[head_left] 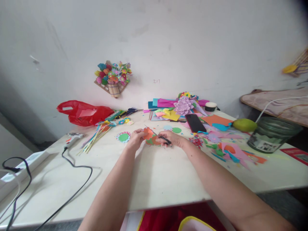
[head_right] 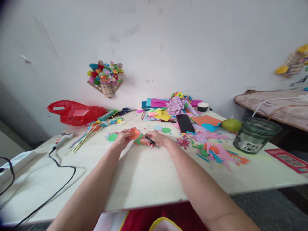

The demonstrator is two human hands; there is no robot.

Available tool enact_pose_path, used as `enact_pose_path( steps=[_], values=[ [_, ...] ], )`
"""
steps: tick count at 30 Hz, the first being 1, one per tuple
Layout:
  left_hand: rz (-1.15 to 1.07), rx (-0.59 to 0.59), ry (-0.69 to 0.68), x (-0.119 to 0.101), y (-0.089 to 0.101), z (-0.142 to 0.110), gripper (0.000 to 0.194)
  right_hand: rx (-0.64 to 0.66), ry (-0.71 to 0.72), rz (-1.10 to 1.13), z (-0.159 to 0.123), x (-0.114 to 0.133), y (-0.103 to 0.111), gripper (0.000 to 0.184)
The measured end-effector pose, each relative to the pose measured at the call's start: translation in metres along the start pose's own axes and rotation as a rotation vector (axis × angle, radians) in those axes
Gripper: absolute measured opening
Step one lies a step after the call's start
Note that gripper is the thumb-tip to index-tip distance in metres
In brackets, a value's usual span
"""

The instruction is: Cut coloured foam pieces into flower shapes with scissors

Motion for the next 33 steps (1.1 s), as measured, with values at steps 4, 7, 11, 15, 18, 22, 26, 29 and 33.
enact_pose_path(
  steps=[4, 7, 11, 15, 18, 22, 26, 29, 33],
  values=[
    [0.001, -0.008, 0.006, 0.002, 0.001, 0.001, 0.019, 0.000, 0.000, 0.001, 0.001, -0.001, 0.000, 0.022],
    [0.014, -0.008, 0.010, 0.003, 0.002, 0.002, 0.018, -0.006, -0.001, -0.036, 0.002, -0.003, 0.001, 0.023],
    [0.020, -0.014, -0.001, 0.002, 0.002, 0.002, 0.016, -0.027, -0.017, -0.068, 0.002, -0.005, 0.003, 0.023],
    [0.016, -0.002, 0.007, 0.002, 0.000, 0.001, 0.016, -0.027, -0.006, -0.028, 0.003, -0.004, 0.002, 0.021],
    [0.017, -0.006, 0.009, 0.002, 0.001, 0.001, 0.018, -0.026, 0.004, -0.019, 0.004, -0.006, 0.003, 0.020],
    [0.016, -0.003, 0.011, 0.004, 0.002, 0.002, 0.018, -0.022, -0.009, 0.007, 0.005, -0.012, 0.004, 0.017],
    [0.006, -0.005, 0.013, 0.004, 0.003, 0.002, 0.014, -0.017, 0.004, 0.012, 0.005, -0.011, 0.005, 0.013],
    [0.010, -0.004, 0.026, 0.003, 0.002, 0.001, 0.014, -0.018, -0.001, 0.006, 0.004, -0.009, 0.004, 0.010],
    [0.020, 0.009, 0.036, 0.002, 0.001, -0.001, 0.016, -0.014, -0.009, 0.027, 0.003, -0.009, 0.004, 0.009]
  ],
)
Point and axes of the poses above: each hand's wrist, its own z-axis towards the middle knuckle, its own y-axis out of the back of the hand, x = y × z, the point moved 9 cm from there along z, towards the middle knuckle, and after that the axes turned 8 degrees about z, right-handed, at the moved point
